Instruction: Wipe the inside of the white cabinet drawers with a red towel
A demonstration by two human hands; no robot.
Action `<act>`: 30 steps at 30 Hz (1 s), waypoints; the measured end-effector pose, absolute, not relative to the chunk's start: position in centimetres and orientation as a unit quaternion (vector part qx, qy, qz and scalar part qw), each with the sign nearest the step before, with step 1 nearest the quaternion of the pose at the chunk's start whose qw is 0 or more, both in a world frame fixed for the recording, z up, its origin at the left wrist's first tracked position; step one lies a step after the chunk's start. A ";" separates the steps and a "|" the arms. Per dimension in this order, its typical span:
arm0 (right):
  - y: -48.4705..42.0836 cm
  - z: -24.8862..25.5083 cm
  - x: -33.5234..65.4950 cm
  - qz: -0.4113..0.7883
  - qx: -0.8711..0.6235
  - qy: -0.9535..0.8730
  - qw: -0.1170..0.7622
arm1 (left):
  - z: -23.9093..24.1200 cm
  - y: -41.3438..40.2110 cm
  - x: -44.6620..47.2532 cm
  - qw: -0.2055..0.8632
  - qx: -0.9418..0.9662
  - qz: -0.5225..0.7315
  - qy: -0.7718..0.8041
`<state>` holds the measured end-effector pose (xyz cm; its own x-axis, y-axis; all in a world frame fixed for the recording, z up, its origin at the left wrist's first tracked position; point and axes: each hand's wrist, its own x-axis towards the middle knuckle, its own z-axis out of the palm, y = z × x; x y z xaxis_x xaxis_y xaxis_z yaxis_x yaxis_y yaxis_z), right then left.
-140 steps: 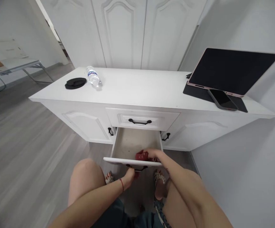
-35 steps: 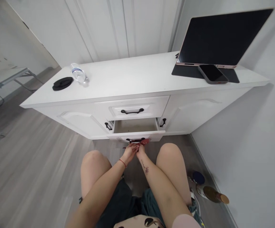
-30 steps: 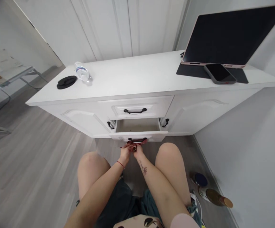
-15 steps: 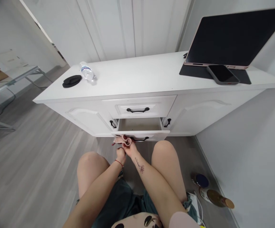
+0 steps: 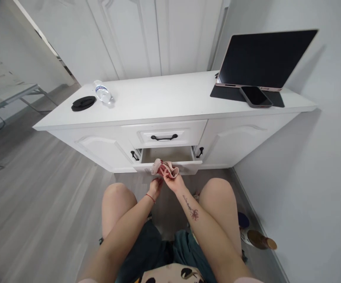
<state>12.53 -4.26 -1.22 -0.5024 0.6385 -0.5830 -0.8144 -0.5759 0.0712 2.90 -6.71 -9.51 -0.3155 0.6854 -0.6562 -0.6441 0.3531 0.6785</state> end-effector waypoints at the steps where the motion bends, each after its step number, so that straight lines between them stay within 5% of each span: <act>1: -4.2 -1.1 13.5 0.849 -0.260 0.162 0.431 | -9.3 -6.5 3.1 0.584 0.010 0.569 0.579; 20: -1.8 -0.2 29.1 0.751 -0.366 0.056 0.547 | -8.6 -4.2 4.4 0.627 -0.013 0.530 0.571; 30: -1.2 1.8 32.9 0.732 -0.530 -0.190 0.384 | -8.6 -2.0 3.3 0.646 -0.023 0.505 0.573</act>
